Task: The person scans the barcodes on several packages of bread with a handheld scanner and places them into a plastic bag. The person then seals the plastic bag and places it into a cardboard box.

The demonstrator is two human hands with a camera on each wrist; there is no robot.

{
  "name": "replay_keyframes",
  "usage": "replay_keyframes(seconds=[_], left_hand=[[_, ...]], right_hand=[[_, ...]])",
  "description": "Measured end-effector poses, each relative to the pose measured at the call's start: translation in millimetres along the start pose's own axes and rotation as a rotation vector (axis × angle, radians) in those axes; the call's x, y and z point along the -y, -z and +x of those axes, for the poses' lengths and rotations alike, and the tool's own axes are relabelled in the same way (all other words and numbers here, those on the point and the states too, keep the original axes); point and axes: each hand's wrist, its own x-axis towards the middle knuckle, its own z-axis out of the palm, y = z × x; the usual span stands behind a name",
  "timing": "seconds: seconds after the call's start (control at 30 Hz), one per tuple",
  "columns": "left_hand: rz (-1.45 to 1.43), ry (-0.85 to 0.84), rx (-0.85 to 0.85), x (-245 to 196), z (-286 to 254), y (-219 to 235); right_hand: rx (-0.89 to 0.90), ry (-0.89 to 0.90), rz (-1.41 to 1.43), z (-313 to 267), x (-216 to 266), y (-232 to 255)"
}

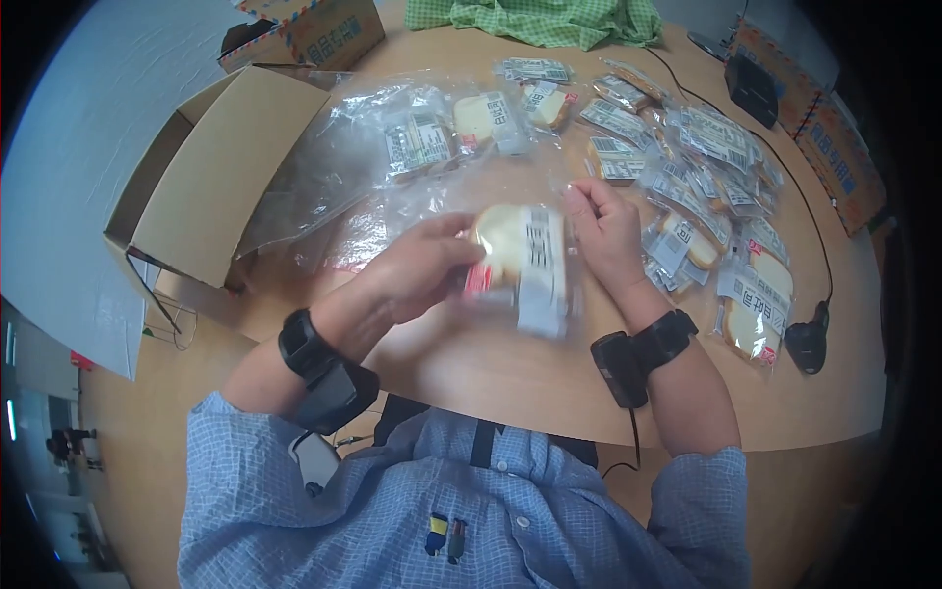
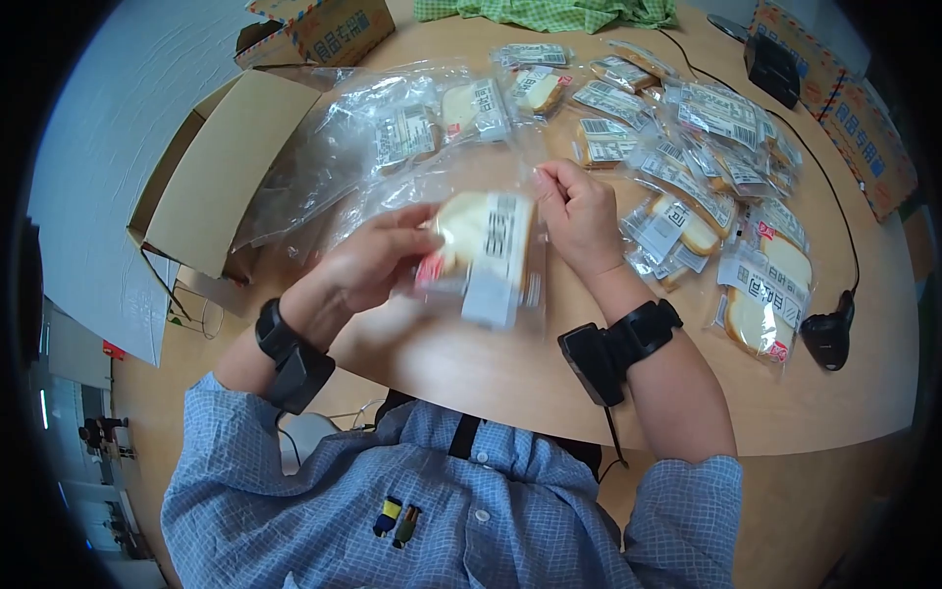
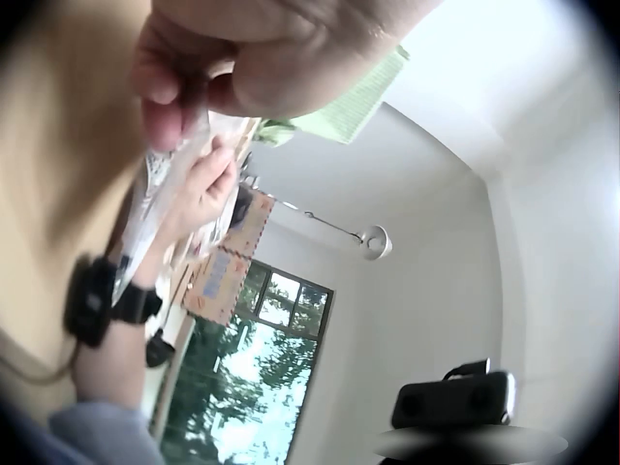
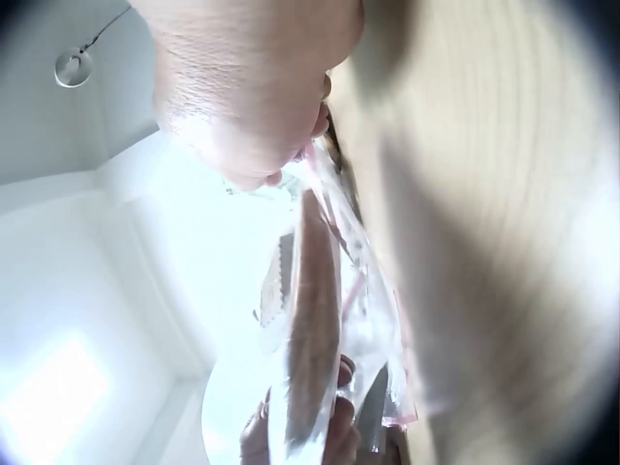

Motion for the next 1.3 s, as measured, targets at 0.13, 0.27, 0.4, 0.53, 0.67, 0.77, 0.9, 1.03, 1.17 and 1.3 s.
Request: replay_keyframes(seconds=[0.13, 0.27, 0.4, 0.53, 0.67, 0.77, 0.9, 1.03, 1.17, 1.3], left_hand=[[-0.293, -0.199, -0.198, -1, 23, 14], [-0.337, -0.333, -0.167, -11, 51, 23], [-0.151, -0.349, -0.089, -22, 86, 35], [0.144, -0.532, -0.265, -17, 117, 35], [0.964, -0.819, -0.515, 7, 130, 30], [1.332, -0.762, -0.559, 1, 129, 32], [1.533, -0.76, -0.658, -5, 135, 35], [1.503, -0.765, -0.599, -9, 149, 44], [1.324, -0.779, -0.407, -22, 145, 47], [1.551, -0.833, -0.412, -11, 170, 86]], right_hand=[[0.008, 0.11, -0.03, -4, 6, -5], [0.149, 0.001, 0.014, -6, 9, -4], [0.147, 0.024, 0.013, -6, 5, -5], [0.144, 0.035, -0.019, -6, -1, -6], [0.153, -0.015, -0.025, -6, -6, -3], [0.193, -0.027, -0.028, -5, -9, -7], [0.26, -0.039, -0.085, -5, -7, -3], [0.308, -0.055, -0.109, -4, -7, 0], [0.303, -0.055, -0.176, -6, -8, -5], [0.331, 0.006, -0.342, -9, -2, -4]])
